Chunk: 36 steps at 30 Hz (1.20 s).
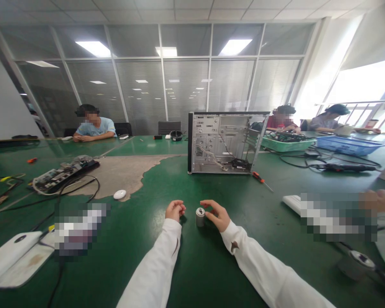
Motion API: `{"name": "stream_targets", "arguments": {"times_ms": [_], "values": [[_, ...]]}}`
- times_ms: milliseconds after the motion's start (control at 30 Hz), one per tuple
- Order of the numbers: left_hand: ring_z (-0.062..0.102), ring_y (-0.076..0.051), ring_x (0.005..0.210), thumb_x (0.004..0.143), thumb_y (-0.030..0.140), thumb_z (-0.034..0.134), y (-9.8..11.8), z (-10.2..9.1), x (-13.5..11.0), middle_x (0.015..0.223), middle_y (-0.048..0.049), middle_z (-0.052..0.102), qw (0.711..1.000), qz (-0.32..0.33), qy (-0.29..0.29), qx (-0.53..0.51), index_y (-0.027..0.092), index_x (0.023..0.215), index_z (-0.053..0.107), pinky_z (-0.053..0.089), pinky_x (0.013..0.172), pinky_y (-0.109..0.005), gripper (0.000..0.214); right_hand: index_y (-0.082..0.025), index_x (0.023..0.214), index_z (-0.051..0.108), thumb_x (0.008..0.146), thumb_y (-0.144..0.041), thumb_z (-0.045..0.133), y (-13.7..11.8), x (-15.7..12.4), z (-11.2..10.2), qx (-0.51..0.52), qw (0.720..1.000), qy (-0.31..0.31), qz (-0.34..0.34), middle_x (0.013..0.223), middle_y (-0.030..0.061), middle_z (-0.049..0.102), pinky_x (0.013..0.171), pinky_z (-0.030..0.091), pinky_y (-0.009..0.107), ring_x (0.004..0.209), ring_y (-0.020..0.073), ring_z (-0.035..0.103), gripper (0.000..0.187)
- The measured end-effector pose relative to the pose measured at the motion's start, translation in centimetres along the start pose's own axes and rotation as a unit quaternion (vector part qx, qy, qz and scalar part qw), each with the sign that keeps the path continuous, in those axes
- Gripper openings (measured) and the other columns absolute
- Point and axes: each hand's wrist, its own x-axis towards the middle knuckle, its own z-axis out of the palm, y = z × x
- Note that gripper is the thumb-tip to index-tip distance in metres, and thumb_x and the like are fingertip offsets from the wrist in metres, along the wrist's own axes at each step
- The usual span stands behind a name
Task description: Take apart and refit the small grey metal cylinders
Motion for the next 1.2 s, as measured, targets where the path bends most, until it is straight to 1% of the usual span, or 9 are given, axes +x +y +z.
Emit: {"name": "stream_targets", "arguments": {"times_ms": [167, 333, 500, 667, 833, 900, 967, 1067, 1200], "values": [[0.049, -0.009, 0.042, 0.043, 0.012, 0.045, 0.0, 0.2, -0.1, 0.044, 0.0022, 0.053, 1.0, 0.002, -0.008, 0.011, 0.013, 0.062, 0.051, 0.035, 0.04, -0.019, 0.02, -0.02, 0.106, 0.042, 0.062, -0.016, 0.049, -1.5, -0.4, 0.0, -0.029, 0.997, -0.046, -0.063, 0.101, 0.005, 0.05, 0.063, 0.043, 0.023, 0.088, 0.015, 0.047, 0.045], [0.05, -0.009, 0.043, 0.043, 0.012, 0.045, 0.5, 0.3, -0.5, 0.045, 0.0024, 0.052, 1.0, -0.003, -0.006, 0.024, 0.013, 0.062, 0.051, 0.036, 0.041, -0.019, 0.019, -0.021, 0.103, 0.044, 0.062, -0.016, 0.049, -1.6, -0.4, 0.5, -0.062, 0.995, -0.049, -0.053, 0.097, 0.0033, 0.052, 0.063, 0.042, 0.023, 0.082, 0.0131, 0.049, 0.042], [0.05, -0.009, 0.044, 0.044, 0.012, 0.046, 1.1, 0.4, -1.0, 0.045, 0.0027, 0.052, 1.0, -0.004, -0.01, 0.027, 0.013, 0.062, 0.051, 0.036, 0.042, -0.019, 0.019, -0.021, 0.097, 0.044, 0.061, -0.018, 0.05, -1.2, -0.1, 0.8, -0.002, 1.0, -0.014, -0.002, 0.09, 0.0017, 0.054, 0.058, 0.04, 0.022, 0.079, 0.013, 0.05, 0.036], [0.049, -0.009, 0.043, 0.044, 0.011, 0.045, 1.0, 0.6, -1.0, 0.045, 0.0023, 0.052, 0.999, -0.009, -0.006, 0.034, 0.013, 0.061, 0.052, 0.036, 0.041, -0.019, 0.018, -0.02, 0.085, 0.042, 0.06, -0.024, 0.054, -0.5, 0.2, 1.0, 0.105, 0.989, 0.032, 0.097, 0.073, -0.0014, 0.056, 0.053, 0.037, 0.021, 0.063, 0.0102, 0.049, 0.028], [0.049, -0.009, 0.043, 0.046, 0.011, 0.045, 0.9, 0.6, -1.0, 0.045, 0.0024, 0.052, 0.999, 0.005, -0.005, 0.04, 0.013, 0.061, 0.052, 0.035, 0.04, -0.018, 0.017, -0.021, 0.082, 0.038, 0.057, -0.03, 0.058, 0.5, 0.5, 1.6, 0.24, 0.958, 0.062, 0.143, 0.06, -0.0041, 0.052, 0.045, 0.035, 0.02, 0.05, 0.0081, 0.045, 0.033], [0.05, -0.009, 0.045, 0.046, 0.01, 0.045, 1.0, 0.6, -1.1, 0.046, 0.0023, 0.052, 0.999, -0.003, -0.019, 0.05, 0.013, 0.062, 0.052, 0.036, 0.042, -0.019, 0.017, -0.021, 0.081, 0.039, 0.054, -0.032, 0.061, 0.6, 0.5, 1.7, 0.276, 0.943, 0.069, 0.17, 0.058, -0.0044, 0.051, 0.042, 0.034, 0.019, 0.047, 0.0076, 0.044, 0.036], [0.051, -0.009, 0.046, 0.048, 0.01, 0.046, 1.1, 0.7, -1.2, 0.049, 0.0018, 0.053, 0.997, -0.01, -0.042, 0.07, 0.014, 0.063, 0.052, 0.036, 0.042, -0.019, 0.017, -0.021, 0.08, 0.04, 0.051, -0.033, 0.063, 0.5, 0.6, 1.8, 0.315, 0.923, 0.077, 0.21, 0.058, -0.004, 0.052, 0.041, 0.034, 0.019, 0.045, 0.0078, 0.045, 0.039], [0.051, -0.009, 0.049, 0.051, 0.011, 0.047, 1.0, 1.0, -1.7, 0.055, 0.0004, 0.056, 0.989, 0.007, -0.081, 0.126, 0.014, 0.067, 0.053, 0.035, 0.043, -0.018, 0.017, -0.021, 0.081, 0.041, 0.05, -0.031, 0.065, 0.5, 0.7, 2.0, 0.385, 0.879, 0.092, 0.265, 0.057, -0.0037, 0.054, 0.042, 0.035, 0.02, 0.047, 0.0093, 0.049, 0.04], [0.052, -0.009, 0.056, 0.05, 0.007, 0.053, 1.1, 1.8, -3.0, 0.063, 0.0, 0.056, 0.957, 0.092, -0.17, 0.216, 0.016, 0.077, 0.053, 0.036, 0.046, -0.017, 0.029, -0.021, 0.08, 0.043, 0.053, -0.028, 0.064, 0.8, 0.6, 2.0, 0.448, 0.829, 0.111, 0.316, 0.058, -0.0024, 0.056, 0.044, 0.037, 0.021, 0.051, 0.0109, 0.052, 0.035]]}}
